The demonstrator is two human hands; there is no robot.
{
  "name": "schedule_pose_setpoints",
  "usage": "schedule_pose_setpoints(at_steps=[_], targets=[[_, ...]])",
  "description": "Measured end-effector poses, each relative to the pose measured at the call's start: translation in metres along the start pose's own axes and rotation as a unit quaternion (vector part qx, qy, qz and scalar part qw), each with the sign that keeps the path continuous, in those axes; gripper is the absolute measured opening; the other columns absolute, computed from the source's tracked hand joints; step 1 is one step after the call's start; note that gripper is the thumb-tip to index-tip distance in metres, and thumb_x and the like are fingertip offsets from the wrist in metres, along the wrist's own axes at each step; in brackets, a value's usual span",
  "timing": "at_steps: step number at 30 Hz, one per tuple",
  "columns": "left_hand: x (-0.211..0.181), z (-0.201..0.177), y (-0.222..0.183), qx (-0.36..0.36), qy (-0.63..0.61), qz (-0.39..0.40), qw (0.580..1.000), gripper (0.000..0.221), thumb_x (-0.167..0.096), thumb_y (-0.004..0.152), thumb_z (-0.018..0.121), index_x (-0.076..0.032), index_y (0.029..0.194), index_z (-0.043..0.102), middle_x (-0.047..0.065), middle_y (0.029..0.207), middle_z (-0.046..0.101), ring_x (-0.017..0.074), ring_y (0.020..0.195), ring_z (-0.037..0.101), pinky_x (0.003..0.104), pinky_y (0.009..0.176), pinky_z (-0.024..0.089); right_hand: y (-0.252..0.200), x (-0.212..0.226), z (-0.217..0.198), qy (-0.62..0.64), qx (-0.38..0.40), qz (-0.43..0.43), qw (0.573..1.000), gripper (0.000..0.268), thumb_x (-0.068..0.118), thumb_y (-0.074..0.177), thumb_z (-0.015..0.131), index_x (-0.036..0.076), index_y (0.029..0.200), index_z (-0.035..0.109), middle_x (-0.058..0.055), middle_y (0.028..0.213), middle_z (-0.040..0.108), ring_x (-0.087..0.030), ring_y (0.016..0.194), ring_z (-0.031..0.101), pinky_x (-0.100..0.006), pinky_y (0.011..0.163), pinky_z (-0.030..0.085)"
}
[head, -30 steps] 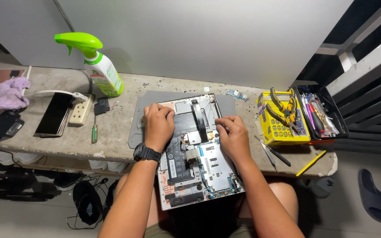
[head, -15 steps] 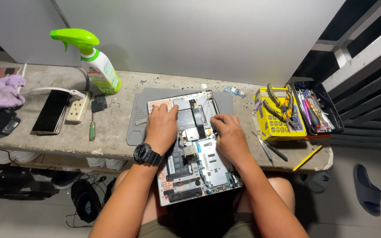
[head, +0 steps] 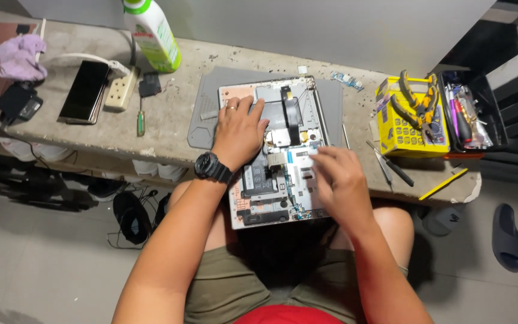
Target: Connecting various internal ribbon cables and wires to the motherboard of a laptop during repair or assembly.
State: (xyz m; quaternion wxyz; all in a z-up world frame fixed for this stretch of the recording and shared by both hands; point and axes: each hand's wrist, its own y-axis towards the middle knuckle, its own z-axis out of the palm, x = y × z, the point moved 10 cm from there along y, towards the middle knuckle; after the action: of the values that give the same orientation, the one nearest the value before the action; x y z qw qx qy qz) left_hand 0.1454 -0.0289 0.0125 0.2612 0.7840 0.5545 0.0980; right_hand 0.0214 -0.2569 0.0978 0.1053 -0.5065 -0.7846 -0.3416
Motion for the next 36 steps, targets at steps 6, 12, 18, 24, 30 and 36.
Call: schedule_pose_setpoints(at_steps=[6, 12, 18, 24, 30, 36], targets=[[-0.002, -0.002, 0.002, 0.011, 0.0, 0.0, 1.0, 0.053, -0.044, 0.12, 0.056, -0.009, 0.156, 0.07, 0.019, 0.147, 0.067, 0.043, 0.134, 0.057, 0.058, 0.111, 0.046, -0.066, 0.062, 0.039, -0.042, 0.012, -0.132, 0.99, 0.031, 0.019, 0.102, 0.083, 0.014, 0.133, 0.084, -0.008, 0.134, 0.078, -0.036, 0.126, 0.071, -0.047, 0.1, 0.06], [-0.001, -0.007, 0.003, 0.03, -0.008, -0.004, 1.0, 0.052, -0.045, 0.121, 0.053, -0.011, 0.156, 0.072, 0.016, 0.146, 0.067, 0.0412, 0.133, 0.058, 0.059, 0.11, 0.046, -0.069, 0.066, 0.046, -0.091, 0.008, -0.137, 0.986, 0.028, 0.022, 0.105, 0.081, 0.014, 0.131, 0.083, -0.005, 0.133, 0.077, -0.034, 0.126, 0.071, -0.044, 0.094, 0.06], [-0.003, -0.013, 0.003, 0.053, -0.016, -0.008, 0.998, 0.051, -0.039, 0.12, 0.054, -0.009, 0.158, 0.071, 0.018, 0.148, 0.065, 0.041, 0.134, 0.056, 0.058, 0.11, 0.045, -0.062, 0.069, 0.049, -0.095, 0.021, -0.13, 0.987, 0.033, 0.029, 0.105, 0.082, 0.017, 0.136, 0.08, -0.007, 0.145, 0.073, -0.035, 0.132, 0.069, -0.045, 0.095, 0.06], [0.009, -0.011, 0.005, 0.162, -0.102, -0.048, 0.98, 0.065, -0.031, 0.104, 0.051, -0.014, 0.166, 0.065, 0.015, 0.161, 0.055, 0.043, 0.144, 0.046, 0.059, 0.12, 0.036, -0.061, 0.071, 0.055, -0.119, 0.052, -0.131, 0.983, 0.046, 0.047, 0.11, 0.074, 0.016, 0.145, 0.077, -0.011, 0.149, 0.072, -0.037, 0.136, 0.066, -0.047, 0.099, 0.057], [-0.007, -0.048, 0.003, 0.256, -0.148, -0.049, 0.954, 0.098, -0.065, 0.094, 0.07, -0.009, 0.173, 0.057, 0.03, 0.18, 0.038, 0.0528, 0.166, 0.03, 0.066, 0.132, 0.024, -0.058, 0.069, 0.057, -0.121, 0.052, -0.12, 0.984, 0.043, 0.048, 0.11, 0.073, 0.019, 0.142, 0.077, -0.009, 0.146, 0.072, -0.036, 0.135, 0.065, -0.047, 0.101, 0.055], [-0.001, -0.035, -0.008, 0.312, -0.157, -0.031, 0.936, 0.104, -0.052, 0.085, 0.075, -0.015, 0.178, 0.05, 0.029, 0.19, 0.02, 0.0566, 0.174, 0.016, 0.068, 0.138, 0.014, -0.054, 0.065, 0.058, -0.119, 0.054, -0.115, 0.985, 0.039, 0.046, 0.109, 0.074, 0.022, 0.14, 0.078, -0.005, 0.144, 0.072, -0.033, 0.133, 0.065, -0.045, 0.099, 0.055]])
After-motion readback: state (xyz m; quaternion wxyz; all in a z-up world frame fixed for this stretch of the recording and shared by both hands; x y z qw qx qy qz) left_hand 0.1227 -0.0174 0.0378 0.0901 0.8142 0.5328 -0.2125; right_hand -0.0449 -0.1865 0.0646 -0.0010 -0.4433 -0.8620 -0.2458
